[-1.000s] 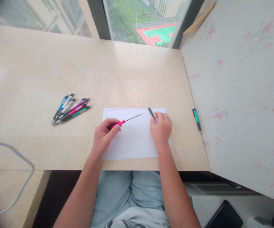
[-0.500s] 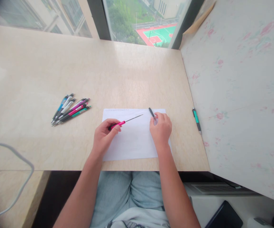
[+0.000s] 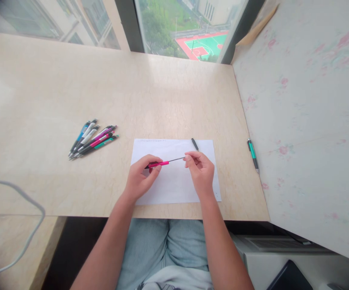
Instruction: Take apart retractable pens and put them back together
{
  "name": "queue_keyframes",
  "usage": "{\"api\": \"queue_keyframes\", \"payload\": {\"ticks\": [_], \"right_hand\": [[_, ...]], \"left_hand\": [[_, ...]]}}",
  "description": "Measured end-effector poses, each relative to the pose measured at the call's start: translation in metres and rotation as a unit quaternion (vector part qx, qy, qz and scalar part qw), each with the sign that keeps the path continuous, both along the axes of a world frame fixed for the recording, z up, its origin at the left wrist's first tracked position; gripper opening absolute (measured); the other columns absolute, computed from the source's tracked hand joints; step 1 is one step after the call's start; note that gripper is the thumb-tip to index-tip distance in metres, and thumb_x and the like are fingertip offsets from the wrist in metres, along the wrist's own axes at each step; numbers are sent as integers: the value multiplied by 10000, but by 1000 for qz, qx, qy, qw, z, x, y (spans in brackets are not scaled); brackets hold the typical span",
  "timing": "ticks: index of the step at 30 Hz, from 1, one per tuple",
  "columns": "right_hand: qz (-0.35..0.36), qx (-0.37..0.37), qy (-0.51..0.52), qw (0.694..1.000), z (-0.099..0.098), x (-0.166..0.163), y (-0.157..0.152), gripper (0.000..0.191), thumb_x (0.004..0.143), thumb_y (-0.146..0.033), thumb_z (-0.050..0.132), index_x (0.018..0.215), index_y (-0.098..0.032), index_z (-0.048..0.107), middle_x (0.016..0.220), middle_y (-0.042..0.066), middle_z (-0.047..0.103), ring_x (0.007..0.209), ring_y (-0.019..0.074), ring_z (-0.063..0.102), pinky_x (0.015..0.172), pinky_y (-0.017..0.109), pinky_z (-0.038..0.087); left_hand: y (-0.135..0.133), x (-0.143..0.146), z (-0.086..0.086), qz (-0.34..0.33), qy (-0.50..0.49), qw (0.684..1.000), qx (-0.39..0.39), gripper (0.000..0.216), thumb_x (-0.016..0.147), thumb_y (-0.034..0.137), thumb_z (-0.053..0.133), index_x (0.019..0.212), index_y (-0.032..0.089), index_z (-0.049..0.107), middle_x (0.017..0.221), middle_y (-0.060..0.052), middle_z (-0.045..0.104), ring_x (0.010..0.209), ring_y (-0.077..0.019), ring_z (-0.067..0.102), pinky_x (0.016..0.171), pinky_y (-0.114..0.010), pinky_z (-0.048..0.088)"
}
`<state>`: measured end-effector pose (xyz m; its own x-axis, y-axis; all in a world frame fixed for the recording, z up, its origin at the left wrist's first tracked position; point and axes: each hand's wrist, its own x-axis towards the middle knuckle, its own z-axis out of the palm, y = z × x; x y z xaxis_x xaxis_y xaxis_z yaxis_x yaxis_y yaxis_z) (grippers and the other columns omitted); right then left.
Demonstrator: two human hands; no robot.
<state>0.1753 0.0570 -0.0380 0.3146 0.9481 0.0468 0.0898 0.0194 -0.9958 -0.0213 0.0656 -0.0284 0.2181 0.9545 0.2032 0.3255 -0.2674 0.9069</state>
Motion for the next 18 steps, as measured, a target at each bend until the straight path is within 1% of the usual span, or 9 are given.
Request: {"api": "queue_keyframes", "payload": {"ticks": [3, 5, 7, 11, 15, 18], "right_hand": [[60, -10, 64, 996, -4, -2, -3, 146, 835, -356, 723, 898, -227, 698, 710, -8, 684, 581, 125, 601, 559, 279, 501], [93, -19, 87, 992, -4, -4, -4, 145, 831, -352, 728, 895, -226, 692, 714, -8, 691, 578, 123, 603, 560, 279, 507], [114, -33, 88, 989, -2, -5, -5, 153, 832, -353, 727, 902, -221, 695, 721, -1, 700, 592, 129, 619, 578, 286, 524], [140, -47, 60, 987, 4, -9, -7, 142, 832, -345, 728, 897, -221, 701, 727, 1, 709, 630, 143, 656, 640, 310, 565], [159, -38, 23, 986, 8, -9, -10, 109, 830, -320, 734, 874, -226, 699, 757, -1, 711, 651, 147, 673, 667, 314, 577], [174, -25, -66, 982, 12, -5, -12, 82, 847, -298, 717, 893, -231, 707, 788, 7, 718, 706, 161, 678, 697, 322, 573]], "left_hand": [[-1, 2, -2, -41, 30, 999, 14, 147, 918, 215, 567, 1015, 212, 677, 874, -41, 660, 687, -129, 562, 633, -265, 445], [-2, 2, -3, -46, 39, 998, 19, 154, 917, 228, 585, 1032, 218, 686, 889, -41, 666, 688, -123, 565, 646, -261, 452], [-2, 1, -5, -41, 42, 998, 31, 166, 914, 249, 607, 1052, 223, 696, 886, -40, 673, 677, -119, 564, 652, -258, 461], [-2, 1, -9, -36, 60, 995, 77, 201, 901, 282, 645, 1080, 230, 719, 832, -36, 667, 660, -121, 577, 610, -245, 460], [-1, 2, -13, -21, 76, 986, 145, 129, 899, 241, 644, 994, 218, 729, 811, -37, 668, 700, -132, 607, 629, -250, 477], [-1, 1, -13, -19, 85, 982, 170, 101, 899, 205, 633, 954, 209, 718, 820, -39, 676, 721, -135, 618, 659, -261, 495]]}}
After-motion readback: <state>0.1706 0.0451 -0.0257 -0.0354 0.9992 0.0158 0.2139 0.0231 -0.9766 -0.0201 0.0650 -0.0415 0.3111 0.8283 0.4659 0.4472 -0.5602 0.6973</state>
